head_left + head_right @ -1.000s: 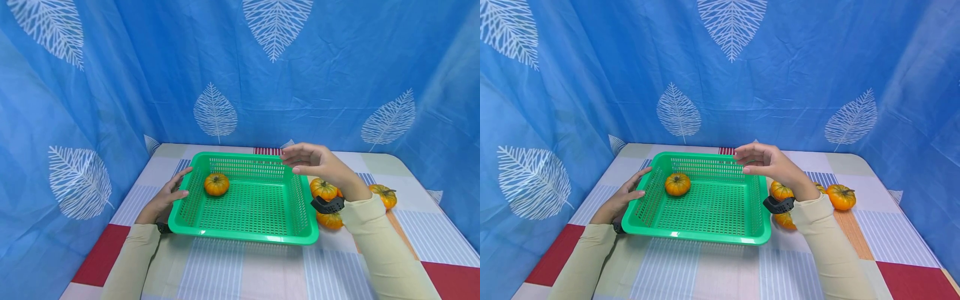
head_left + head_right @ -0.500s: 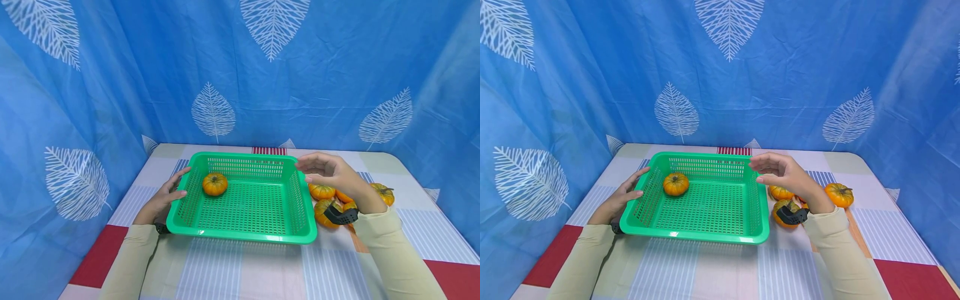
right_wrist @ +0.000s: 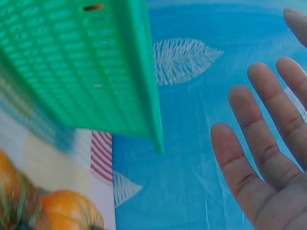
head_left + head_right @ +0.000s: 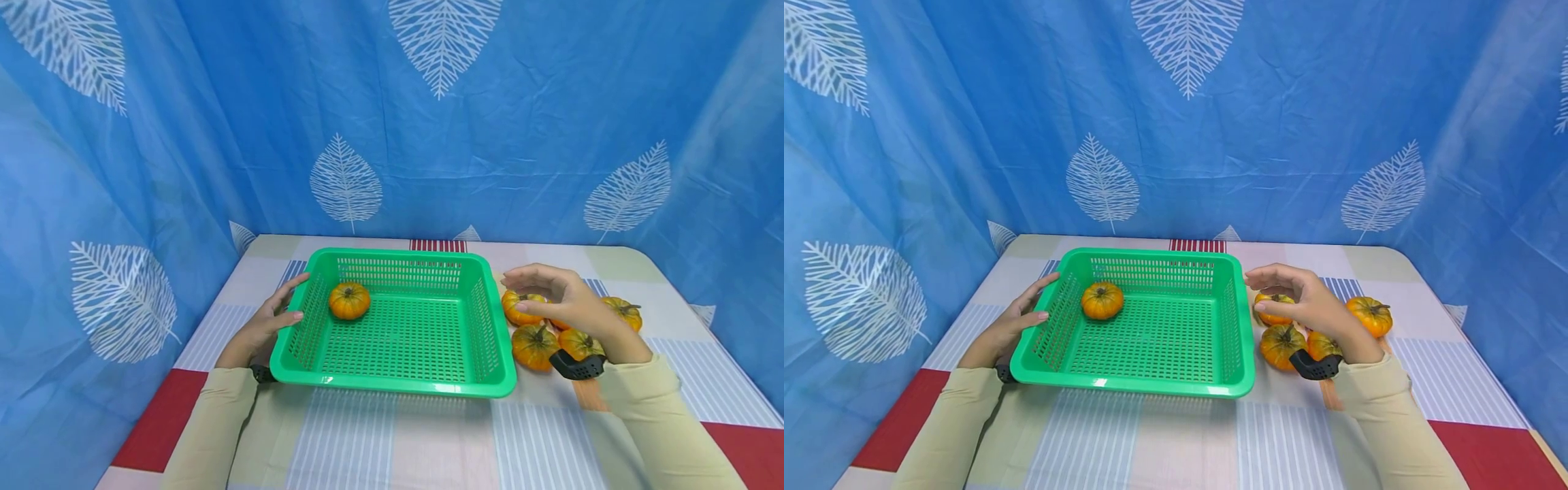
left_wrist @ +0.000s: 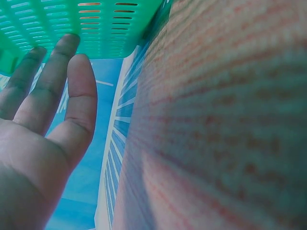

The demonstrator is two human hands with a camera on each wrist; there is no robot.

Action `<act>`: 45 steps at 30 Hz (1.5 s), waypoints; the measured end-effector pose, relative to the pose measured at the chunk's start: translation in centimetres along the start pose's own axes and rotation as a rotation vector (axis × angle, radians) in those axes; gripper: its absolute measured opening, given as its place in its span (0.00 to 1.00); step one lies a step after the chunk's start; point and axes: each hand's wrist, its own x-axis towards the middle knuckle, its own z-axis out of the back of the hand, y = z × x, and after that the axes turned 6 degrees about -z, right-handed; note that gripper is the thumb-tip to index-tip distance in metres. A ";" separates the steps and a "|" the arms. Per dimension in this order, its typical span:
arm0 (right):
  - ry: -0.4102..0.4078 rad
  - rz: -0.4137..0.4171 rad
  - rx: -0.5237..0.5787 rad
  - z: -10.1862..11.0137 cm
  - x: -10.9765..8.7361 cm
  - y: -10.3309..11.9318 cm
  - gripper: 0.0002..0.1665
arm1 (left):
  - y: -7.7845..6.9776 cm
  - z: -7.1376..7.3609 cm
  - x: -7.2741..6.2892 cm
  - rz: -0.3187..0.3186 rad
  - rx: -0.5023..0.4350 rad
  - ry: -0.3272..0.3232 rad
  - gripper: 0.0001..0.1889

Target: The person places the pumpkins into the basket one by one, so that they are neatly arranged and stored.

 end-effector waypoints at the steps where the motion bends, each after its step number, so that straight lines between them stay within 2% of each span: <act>1: -0.003 -0.003 -0.010 0.1 -0.2 -0.1 0.23 | 0.0 0.0 0.0 0.000 0.000 -0.001 0.44; 11: 0.008 -0.024 -0.092 1.9 -2.0 -1.2 0.25 | -0.3 0.0 0.0 0.017 -0.017 -0.002 0.43; 15: -0.008 -0.058 -0.108 2.6 -3.1 -1.9 0.26 | -0.4 0.0 -0.1 0.009 -0.037 0.002 0.43; 22: -0.042 -0.126 -0.163 3.6 -4.7 -3.1 0.26 | -0.5 0.1 -0.1 -0.003 -0.020 0.004 0.42; 33: -0.081 -0.132 -0.284 4.7 -6.6 -5.3 0.26 | -0.2 0.1 0.0 -0.002 -0.025 0.009 0.43; 40: -0.116 -0.173 -0.293 5.4 -8.0 -6.3 0.28 | 0.0 0.2 0.0 -0.015 -0.069 0.019 0.41; 45: -0.137 -0.203 -0.321 5.7 -9.0 -6.9 0.28 | -0.1 0.1 0.0 -0.015 -0.055 0.018 0.41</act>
